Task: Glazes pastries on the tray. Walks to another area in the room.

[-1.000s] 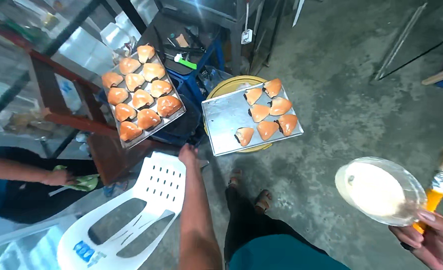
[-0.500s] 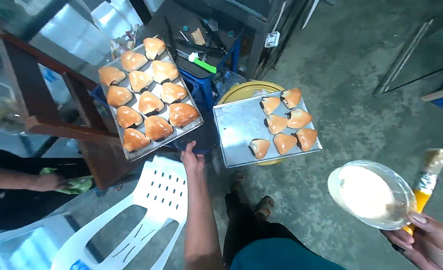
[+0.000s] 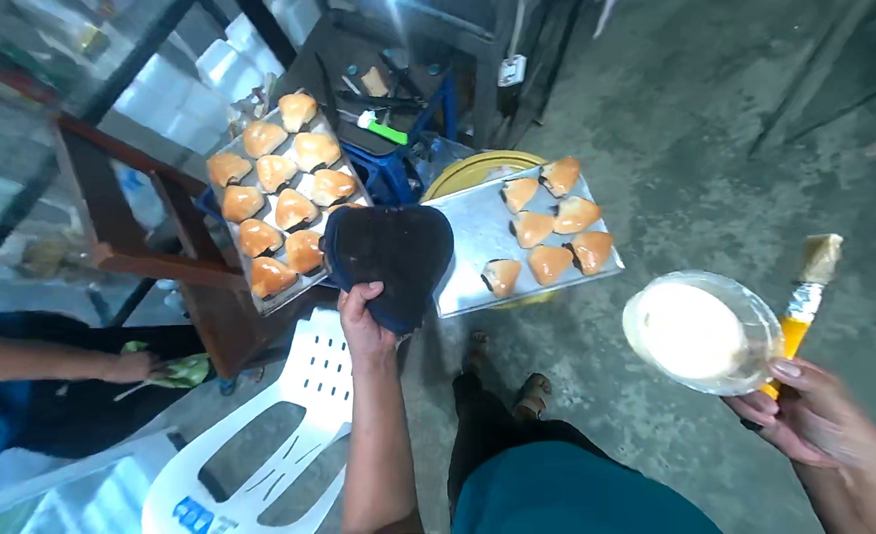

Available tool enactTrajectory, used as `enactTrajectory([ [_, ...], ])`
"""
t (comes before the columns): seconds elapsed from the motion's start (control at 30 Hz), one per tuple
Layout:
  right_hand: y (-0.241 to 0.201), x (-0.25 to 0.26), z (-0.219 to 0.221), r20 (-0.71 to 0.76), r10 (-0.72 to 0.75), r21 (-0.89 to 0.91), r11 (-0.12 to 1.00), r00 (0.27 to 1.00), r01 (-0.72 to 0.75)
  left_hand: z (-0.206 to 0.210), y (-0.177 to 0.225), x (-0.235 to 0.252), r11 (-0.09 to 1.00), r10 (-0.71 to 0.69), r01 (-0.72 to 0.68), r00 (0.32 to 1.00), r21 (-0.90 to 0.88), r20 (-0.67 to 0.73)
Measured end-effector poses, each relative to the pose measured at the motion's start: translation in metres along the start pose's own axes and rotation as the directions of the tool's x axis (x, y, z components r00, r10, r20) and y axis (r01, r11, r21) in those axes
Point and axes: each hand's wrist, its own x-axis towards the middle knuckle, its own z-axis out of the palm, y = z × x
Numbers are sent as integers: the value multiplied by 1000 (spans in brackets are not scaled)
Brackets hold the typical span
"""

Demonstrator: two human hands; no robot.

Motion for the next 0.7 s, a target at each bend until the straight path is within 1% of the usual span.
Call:
enactTrajectory([
  [0.1, -15, -30, -33, -92, -64, 9, 998, 994, 65, 37, -16, -26, 996, -81, 75, 988, 51, 132],
  [0.17, -27, -54, -60, -150, -111, 25, 993, 982, 116, 61, -38, -41, 987, -153, 143, 976, 68, 158],
  [0.23, -38, -81, -92, -225, -163, 28, 984, 961, 173, 87, -67, -59, 966, -250, 237, 958, 103, 139],
  [0.3, -45, -105, -127, -309, -205, 22, 975, 929, 222, 114, -102, -80, 922, -360, 340, 929, 184, 83],
  [0.33, -48, -114, -143, -345, -215, 17, 972, 913, 236, 128, -120, -91, 887, -423, 399, 904, 232, 60],
  [0.4, -52, -123, -167, -419, -201, 28, 972, 885, 234, 154, -157, -113, 795, -564, 525, 825, 306, 50],
  [0.47, -60, -117, -185, -461, -182, 60, 970, 868, 235, 179, -193, -130, 695, -679, 617, 732, 369, 57],
  [0.57, -80, -82, -205, -455, -168, 91, 968, 875, 233, 222, -238, -139, 573, -784, 696, 620, 433, 42],
  [0.6, -89, -65, -208, -460, -151, 90, 972, 875, 215, 235, -251, -137, 549, -796, 700, 605, 457, 28],
  [0.63, -101, -45, -208, -472, -132, 75, 979, 872, 189, 246, -263, -132, 541, -795, 690, 607, 480, 24],
  [0.7, -136, -8, -206, -487, -71, 35, 994, 870, 100, 266, -290, -118, 577, -780, 647, 617, 498, 100],
])
